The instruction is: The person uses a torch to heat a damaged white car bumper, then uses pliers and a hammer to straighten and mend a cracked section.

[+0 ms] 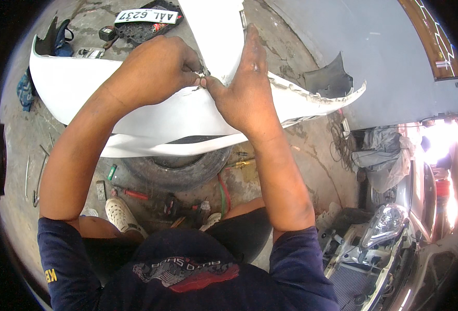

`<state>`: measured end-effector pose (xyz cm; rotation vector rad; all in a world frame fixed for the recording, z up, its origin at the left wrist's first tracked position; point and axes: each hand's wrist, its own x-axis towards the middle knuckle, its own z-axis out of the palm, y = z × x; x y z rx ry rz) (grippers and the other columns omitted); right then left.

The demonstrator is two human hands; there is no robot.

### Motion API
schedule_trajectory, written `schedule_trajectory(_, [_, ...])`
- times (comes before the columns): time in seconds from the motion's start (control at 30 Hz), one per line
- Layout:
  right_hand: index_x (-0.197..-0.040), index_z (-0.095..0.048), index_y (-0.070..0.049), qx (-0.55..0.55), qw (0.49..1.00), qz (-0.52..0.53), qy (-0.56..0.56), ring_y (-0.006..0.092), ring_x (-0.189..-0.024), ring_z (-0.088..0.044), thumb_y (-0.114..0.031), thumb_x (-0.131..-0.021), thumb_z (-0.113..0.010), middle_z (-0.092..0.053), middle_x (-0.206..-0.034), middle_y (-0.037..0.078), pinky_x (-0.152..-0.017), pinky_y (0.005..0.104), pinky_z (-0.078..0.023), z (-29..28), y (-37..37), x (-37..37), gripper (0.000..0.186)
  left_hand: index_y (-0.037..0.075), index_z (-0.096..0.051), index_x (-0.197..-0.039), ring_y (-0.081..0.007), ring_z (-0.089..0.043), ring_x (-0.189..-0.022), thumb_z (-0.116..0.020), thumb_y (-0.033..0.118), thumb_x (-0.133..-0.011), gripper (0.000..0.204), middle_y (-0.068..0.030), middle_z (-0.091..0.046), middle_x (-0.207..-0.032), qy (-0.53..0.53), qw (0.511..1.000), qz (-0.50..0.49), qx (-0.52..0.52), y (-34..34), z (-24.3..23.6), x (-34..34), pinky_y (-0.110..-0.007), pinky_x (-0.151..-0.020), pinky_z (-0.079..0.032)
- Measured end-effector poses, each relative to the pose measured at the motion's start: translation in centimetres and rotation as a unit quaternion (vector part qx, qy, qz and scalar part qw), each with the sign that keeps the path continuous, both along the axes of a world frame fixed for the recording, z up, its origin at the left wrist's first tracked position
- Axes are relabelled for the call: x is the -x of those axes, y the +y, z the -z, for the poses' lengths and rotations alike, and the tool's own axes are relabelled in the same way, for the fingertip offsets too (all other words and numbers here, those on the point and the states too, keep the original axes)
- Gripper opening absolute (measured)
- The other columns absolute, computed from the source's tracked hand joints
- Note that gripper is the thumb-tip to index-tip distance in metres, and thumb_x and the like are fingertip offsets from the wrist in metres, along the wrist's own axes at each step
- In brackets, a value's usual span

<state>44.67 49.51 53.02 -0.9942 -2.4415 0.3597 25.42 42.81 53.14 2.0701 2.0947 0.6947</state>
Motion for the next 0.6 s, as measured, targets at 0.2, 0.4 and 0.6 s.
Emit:
schedule_trajectory(0.2, [-0.167, -0.004, 0.007, -0.033, 0.999, 0.006, -0.011, 0.0532, -0.157, -0.027, -0.023, -0.087, -0.087, -0.021, -0.168, 0.04, -0.13, 0.0489, -0.031, -0.2, -0.1, 0.3, 0.12, 0.002, -0.083, -0.092, -0.0392, -0.071, -0.075, -0.083, 0.029, -0.086, 0.027, -0.021, -0.074, -0.079, -0.002, 1.0, 0.01, 0.004, 0.6, -0.2, 0.3, -0.047, -0.075, -0.056])
schedule_trajectory(0.4, [-0.169, -0.015, 0.002, 0.131, 0.966, -0.012, 0.222, 0.0433, -0.157, -0.034, -0.017, -0.087, -0.085, -0.03, -0.17, 0.029, -0.127, 0.0515, -0.035, 1.8, -0.5, -7.8, 0.109, 0.0, -0.083, -0.098, -0.0336, -0.073, -0.074, -0.084, 0.031, -0.086, 0.033, -0.0179, -0.076, -0.079, -0.07, 0.987, 0.105, 0.101, 1.7, -2.0, 0.5, -0.043, -0.074, -0.056])
schedule_trajectory(0.6, [-0.166, -0.033, 0.0, 0.277, 0.9, 0.226, 0.25, 0.0314, -0.144, -0.05, -0.019, -0.096, -0.078, -0.048, -0.158, 0.023, -0.118, 0.0464, -0.043, 10.3, -4.8, -24.1, 0.085, -0.002, -0.083, -0.101, -0.0302, -0.074, -0.075, -0.085, 0.036, -0.087, 0.041, -0.0205, -0.077, -0.083, -0.045, 0.991, 0.123, 0.022, 1.7, -0.7, 1.9, -0.04, -0.076, -0.057])
